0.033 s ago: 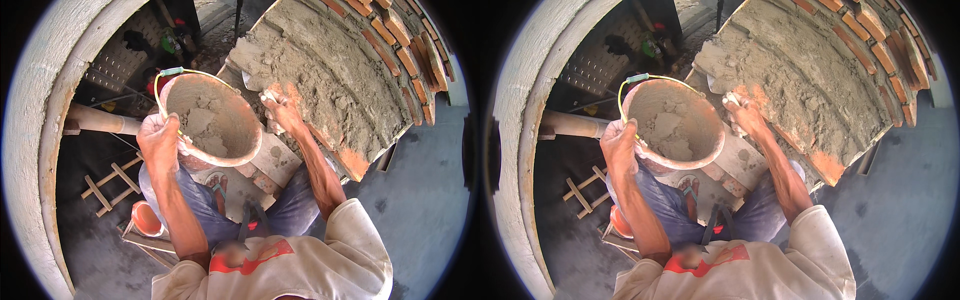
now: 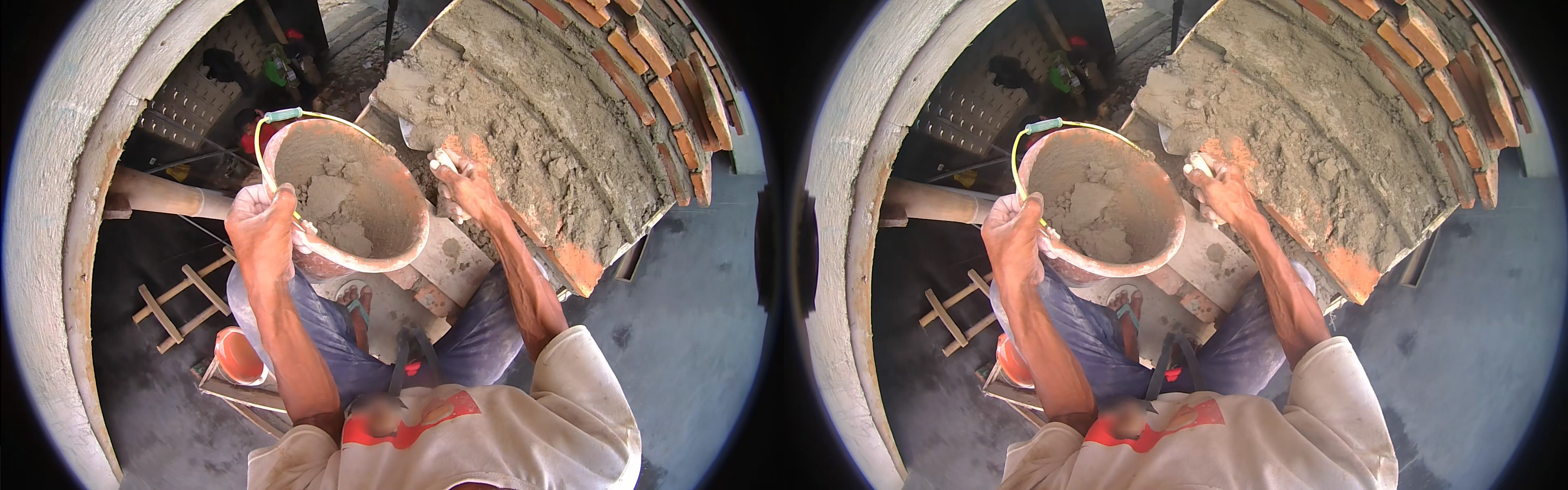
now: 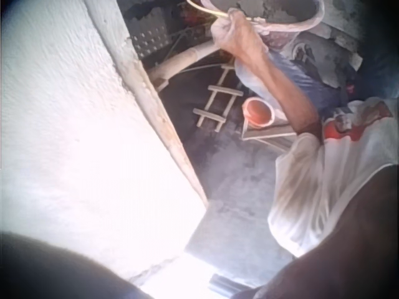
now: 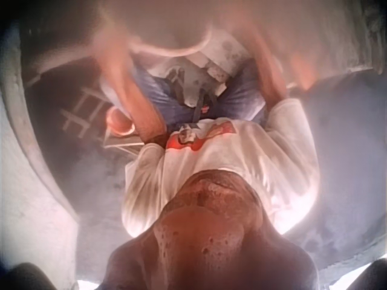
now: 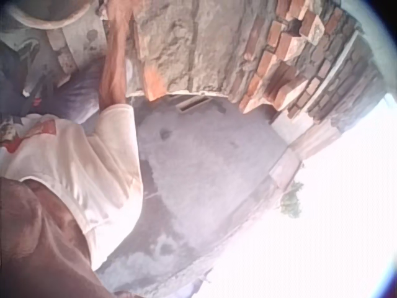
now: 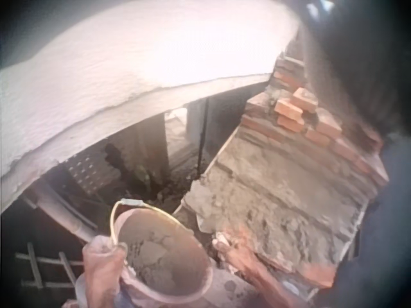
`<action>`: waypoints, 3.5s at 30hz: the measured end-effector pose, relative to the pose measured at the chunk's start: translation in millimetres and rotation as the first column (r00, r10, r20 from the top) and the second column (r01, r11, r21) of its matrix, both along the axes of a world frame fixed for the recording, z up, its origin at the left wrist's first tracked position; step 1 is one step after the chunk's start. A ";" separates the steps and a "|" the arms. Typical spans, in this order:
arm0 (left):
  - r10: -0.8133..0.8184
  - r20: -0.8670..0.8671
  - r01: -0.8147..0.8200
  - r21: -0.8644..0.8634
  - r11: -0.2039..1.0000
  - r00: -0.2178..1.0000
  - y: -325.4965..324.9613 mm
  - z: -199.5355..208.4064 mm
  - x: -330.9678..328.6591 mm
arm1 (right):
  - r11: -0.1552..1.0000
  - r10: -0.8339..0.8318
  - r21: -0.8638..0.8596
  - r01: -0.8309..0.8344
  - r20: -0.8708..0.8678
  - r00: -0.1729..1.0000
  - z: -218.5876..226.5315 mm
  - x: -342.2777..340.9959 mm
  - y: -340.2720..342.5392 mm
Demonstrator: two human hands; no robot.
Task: The person scoops cement from a bucket using a trowel and applies it to a brick wall. They then place bricks onto the wet cement, adjusting them by hand to fit the structure.
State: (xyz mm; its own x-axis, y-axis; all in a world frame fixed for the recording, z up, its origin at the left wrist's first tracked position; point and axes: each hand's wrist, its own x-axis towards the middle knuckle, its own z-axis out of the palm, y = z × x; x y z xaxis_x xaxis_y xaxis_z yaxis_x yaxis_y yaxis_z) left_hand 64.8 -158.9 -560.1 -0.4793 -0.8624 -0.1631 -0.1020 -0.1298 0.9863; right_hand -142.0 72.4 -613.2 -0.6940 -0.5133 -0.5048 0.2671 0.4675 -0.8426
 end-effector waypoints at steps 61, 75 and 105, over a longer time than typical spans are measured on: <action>-0.243 -0.045 0.242 -0.015 0.970 0.969 1.6 -20.2 -62.6 | 0.895 0.085 -0.171 0.412 -0.841 -0.534 278.9 -147.1 234.5; -0.238 -0.041 0.238 0.019 0.971 0.971 0.0 -26.3 -64.7 | 0.842 0.384 0.175 0.510 -0.859 -0.339 217.0 -264.1 178.6; -0.210 -0.051 0.204 -0.098 0.974 0.976 12.2 -16.7 -68.3 | 0.603 0.709 0.798 -0.006 -0.533 0.461 32.3 -49.9 228.6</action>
State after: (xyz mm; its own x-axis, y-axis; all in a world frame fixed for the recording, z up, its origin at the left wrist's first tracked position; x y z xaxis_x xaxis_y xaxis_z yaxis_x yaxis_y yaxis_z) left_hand -3.4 -146.7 -576.8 -0.6554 -0.7534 -0.0533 -0.0568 -0.0211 0.9982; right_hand -191.9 301.0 -581.0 -0.7652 -0.6176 -0.1820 -0.6270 0.7790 -0.0071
